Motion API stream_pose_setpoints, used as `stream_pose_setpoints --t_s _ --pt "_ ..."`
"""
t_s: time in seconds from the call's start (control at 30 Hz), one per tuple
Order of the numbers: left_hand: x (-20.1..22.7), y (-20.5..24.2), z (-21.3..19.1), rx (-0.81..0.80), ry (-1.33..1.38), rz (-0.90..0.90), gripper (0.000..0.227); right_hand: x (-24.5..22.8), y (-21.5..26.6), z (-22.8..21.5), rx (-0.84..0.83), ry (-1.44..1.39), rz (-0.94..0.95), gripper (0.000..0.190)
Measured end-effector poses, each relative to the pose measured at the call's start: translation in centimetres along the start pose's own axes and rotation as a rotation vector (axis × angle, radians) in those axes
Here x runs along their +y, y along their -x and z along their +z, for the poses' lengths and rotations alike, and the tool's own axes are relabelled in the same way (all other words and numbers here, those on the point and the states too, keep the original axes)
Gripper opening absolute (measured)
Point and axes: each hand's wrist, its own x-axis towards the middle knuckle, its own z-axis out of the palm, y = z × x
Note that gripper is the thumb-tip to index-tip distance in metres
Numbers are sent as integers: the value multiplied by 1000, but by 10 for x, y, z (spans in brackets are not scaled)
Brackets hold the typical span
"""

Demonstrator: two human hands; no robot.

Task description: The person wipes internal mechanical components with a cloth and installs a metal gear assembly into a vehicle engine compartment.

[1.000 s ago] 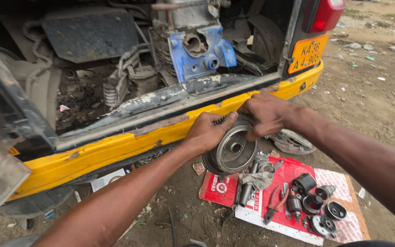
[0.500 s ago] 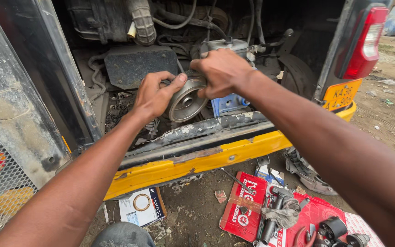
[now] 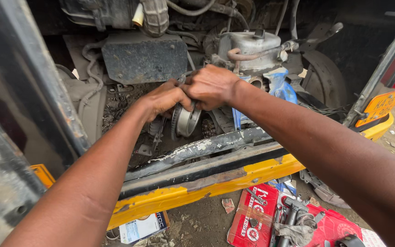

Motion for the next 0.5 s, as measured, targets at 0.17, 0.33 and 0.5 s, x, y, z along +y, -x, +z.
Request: stream_pose_setpoints --t_s 0.17,0.33,0.5 --pt "-11 -18 7 -134 31 -121 59 1 -5 31 -18 -103 -46 37" --pt "-24 -34 20 -122 148 -182 49 0 -5 44 104 -182 -153 41" --pt "-30 -44 41 -79 266 -268 43 0 -10 34 -1 -178 -30 43"
